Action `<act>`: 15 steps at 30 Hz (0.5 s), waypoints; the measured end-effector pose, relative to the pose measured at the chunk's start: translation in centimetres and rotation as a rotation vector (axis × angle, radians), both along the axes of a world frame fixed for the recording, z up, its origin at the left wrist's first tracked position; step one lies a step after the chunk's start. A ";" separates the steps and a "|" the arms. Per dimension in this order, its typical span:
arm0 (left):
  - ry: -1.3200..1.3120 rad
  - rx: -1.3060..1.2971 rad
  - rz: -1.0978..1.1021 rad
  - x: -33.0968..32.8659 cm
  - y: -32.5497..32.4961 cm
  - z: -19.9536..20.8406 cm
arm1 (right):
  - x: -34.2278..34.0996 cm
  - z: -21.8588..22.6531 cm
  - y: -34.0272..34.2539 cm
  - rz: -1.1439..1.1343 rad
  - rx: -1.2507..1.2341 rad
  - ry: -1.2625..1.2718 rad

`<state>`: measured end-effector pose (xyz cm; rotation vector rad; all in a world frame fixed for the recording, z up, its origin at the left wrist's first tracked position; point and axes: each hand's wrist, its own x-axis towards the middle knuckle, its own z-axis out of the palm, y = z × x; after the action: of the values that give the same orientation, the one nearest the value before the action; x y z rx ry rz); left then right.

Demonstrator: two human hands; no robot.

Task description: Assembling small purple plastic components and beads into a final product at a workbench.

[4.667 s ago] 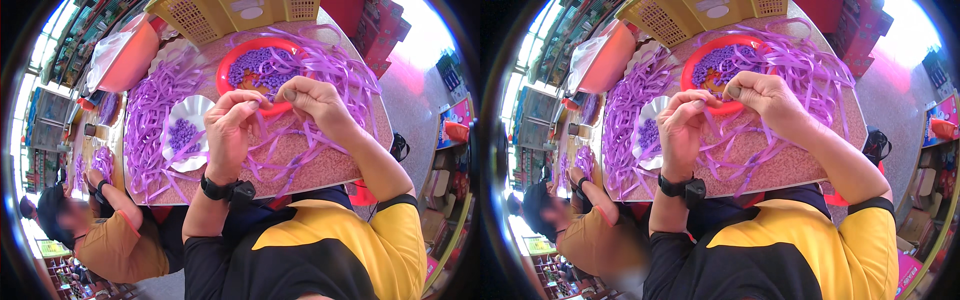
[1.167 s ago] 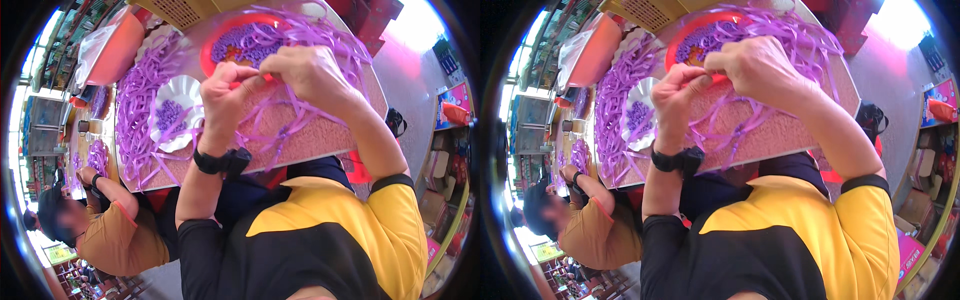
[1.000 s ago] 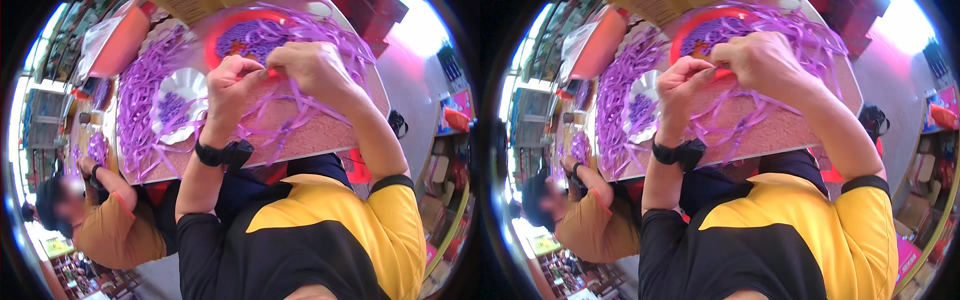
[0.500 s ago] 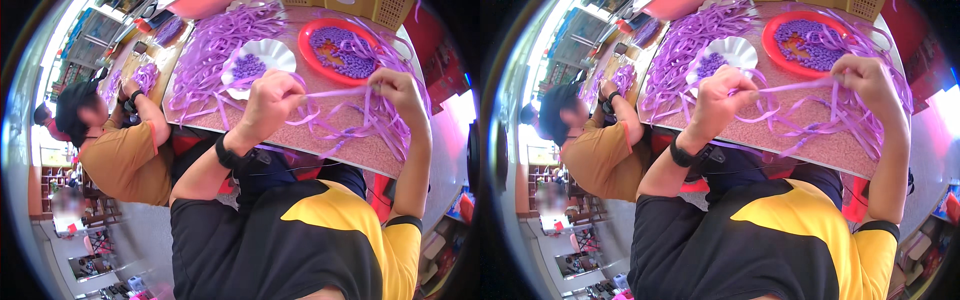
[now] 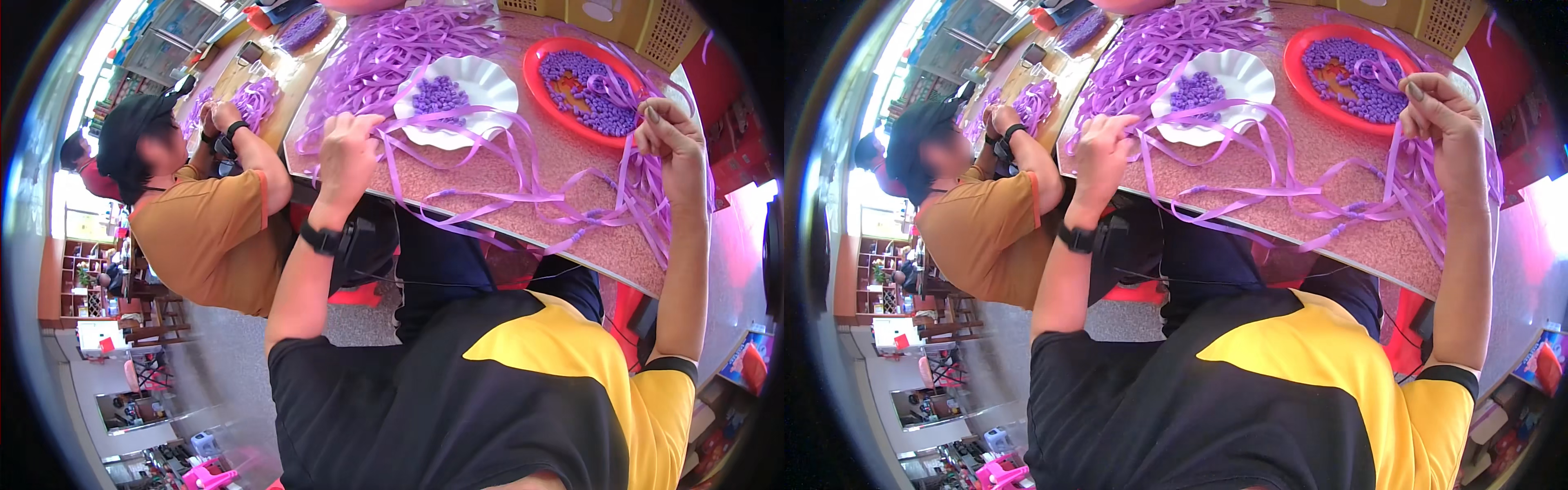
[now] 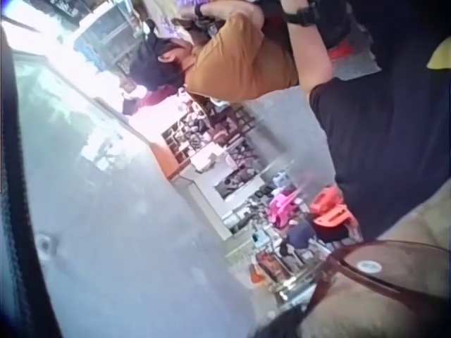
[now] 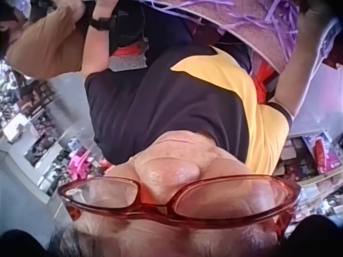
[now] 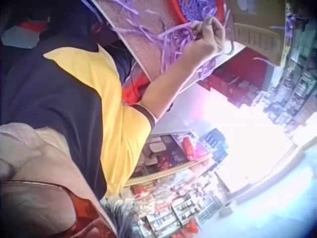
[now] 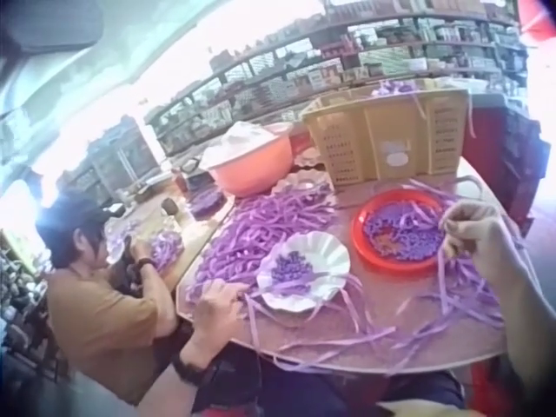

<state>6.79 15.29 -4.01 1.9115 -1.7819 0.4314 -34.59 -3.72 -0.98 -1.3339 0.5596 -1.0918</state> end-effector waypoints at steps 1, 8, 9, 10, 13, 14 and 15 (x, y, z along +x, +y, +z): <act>-0.001 -0.007 -0.001 0.4 -0.6 -0.5 | 0.0 -0.1 0.1 0.011 0.018 0.020; -0.111 0.017 -0.002 2.5 -1.7 -2.5 | -1.3 1.1 1.5 -0.012 -0.029 0.088; -0.108 0.021 -0.001 2.7 -1.5 -2.1 | -1.1 1.4 1.5 -0.011 -0.026 0.091; 0.049 0.088 -0.027 2.4 -1.5 -1.0 | -0.9 2.0 1.9 -0.017 -0.014 0.070; 0.333 0.228 -0.086 0.5 -1.4 4.1 | 0.4 3.1 1.6 0.040 -0.001 0.010; 0.421 0.292 -0.053 -0.2 -1.8 5.7 | 1.3 3.2 0.8 0.182 -0.001 -0.048; 0.370 0.251 -0.136 -0.9 -1.5 8.0 | 2.7 3.7 1.1 0.340 -0.005 -0.121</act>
<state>5.84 13.76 3.94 1.8660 -1.7602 -0.1939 -31.93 -2.61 2.75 -1.3009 0.2296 -0.8859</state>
